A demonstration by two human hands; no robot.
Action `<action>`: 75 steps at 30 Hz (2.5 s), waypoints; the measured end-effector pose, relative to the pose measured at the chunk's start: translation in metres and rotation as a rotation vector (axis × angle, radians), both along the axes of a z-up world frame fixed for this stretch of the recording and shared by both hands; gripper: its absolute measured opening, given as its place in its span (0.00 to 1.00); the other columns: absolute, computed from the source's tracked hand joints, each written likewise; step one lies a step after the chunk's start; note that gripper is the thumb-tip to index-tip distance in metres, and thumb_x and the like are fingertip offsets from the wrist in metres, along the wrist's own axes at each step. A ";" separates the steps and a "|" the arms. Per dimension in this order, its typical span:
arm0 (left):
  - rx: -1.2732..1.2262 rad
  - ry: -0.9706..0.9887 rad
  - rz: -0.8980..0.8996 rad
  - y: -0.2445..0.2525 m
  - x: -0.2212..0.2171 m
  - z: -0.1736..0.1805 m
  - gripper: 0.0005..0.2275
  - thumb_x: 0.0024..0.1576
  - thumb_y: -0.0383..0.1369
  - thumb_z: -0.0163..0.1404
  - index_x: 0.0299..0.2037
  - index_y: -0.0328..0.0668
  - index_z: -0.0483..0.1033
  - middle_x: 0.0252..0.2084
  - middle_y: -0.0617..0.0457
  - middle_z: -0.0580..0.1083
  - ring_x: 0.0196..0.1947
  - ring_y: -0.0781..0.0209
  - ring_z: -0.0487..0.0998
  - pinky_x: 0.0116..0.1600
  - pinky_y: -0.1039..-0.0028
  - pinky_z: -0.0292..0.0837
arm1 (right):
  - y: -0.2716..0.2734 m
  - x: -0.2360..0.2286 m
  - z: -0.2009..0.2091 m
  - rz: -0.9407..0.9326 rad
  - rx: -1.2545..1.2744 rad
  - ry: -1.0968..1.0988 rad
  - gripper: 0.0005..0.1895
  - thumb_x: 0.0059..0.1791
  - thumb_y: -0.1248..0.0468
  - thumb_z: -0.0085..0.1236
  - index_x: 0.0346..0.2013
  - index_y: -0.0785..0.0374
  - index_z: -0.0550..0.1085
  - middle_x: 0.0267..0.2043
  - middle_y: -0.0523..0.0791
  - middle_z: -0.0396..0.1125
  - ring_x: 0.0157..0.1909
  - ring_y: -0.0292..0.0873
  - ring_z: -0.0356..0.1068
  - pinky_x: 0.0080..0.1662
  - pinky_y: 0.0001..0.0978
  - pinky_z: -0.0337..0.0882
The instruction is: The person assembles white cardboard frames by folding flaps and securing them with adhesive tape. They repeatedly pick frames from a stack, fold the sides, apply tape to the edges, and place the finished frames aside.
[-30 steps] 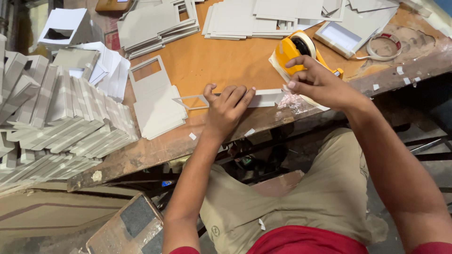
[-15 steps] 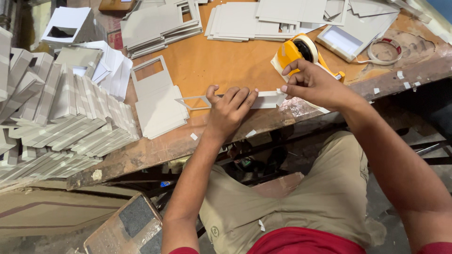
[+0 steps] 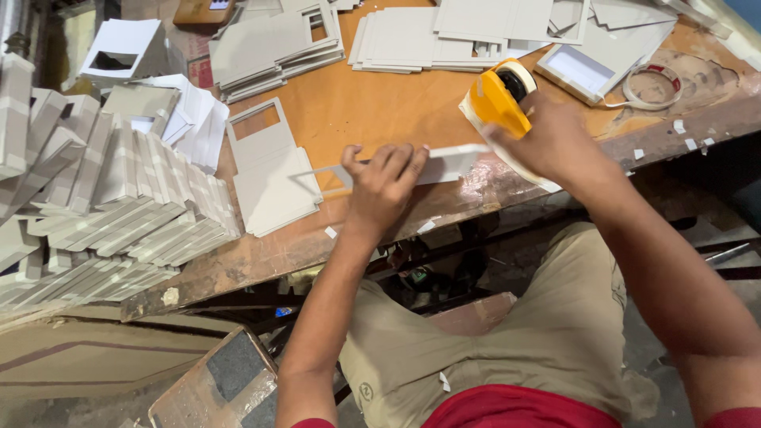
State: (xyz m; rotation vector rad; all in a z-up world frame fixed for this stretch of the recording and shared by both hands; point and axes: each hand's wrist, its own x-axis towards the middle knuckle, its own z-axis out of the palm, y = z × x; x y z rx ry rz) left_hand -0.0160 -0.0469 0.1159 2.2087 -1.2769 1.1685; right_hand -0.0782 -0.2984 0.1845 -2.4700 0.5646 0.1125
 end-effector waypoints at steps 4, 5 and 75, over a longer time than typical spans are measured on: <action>-0.204 0.230 0.112 0.006 -0.005 0.023 0.14 0.54 0.29 0.56 0.51 0.46 0.81 0.42 0.55 0.76 0.44 0.61 0.78 0.58 0.55 0.48 | -0.006 -0.009 -0.012 0.185 0.136 -0.512 0.20 0.54 0.55 0.61 0.53 0.67 0.77 0.46 0.53 0.75 0.44 0.45 0.76 0.45 0.35 0.74; -0.231 0.315 0.165 0.008 -0.007 0.025 0.15 0.53 0.22 0.53 0.50 0.46 0.82 0.40 0.55 0.76 0.44 0.61 0.79 0.58 0.56 0.48 | -0.005 -0.008 -0.021 0.320 0.184 -0.619 0.18 0.52 0.57 0.62 0.51 0.66 0.80 0.49 0.51 0.75 0.46 0.44 0.75 0.47 0.34 0.73; -0.475 0.923 -0.075 -0.025 0.066 -0.099 0.11 0.51 0.17 0.52 0.42 0.32 0.80 0.38 0.45 0.79 0.40 0.57 0.82 0.48 0.71 0.79 | -0.143 -0.047 -0.089 -0.169 0.222 -0.175 0.16 0.48 0.63 0.71 0.40 0.72 0.75 0.33 0.53 0.70 0.33 0.46 0.68 0.36 0.43 0.68</action>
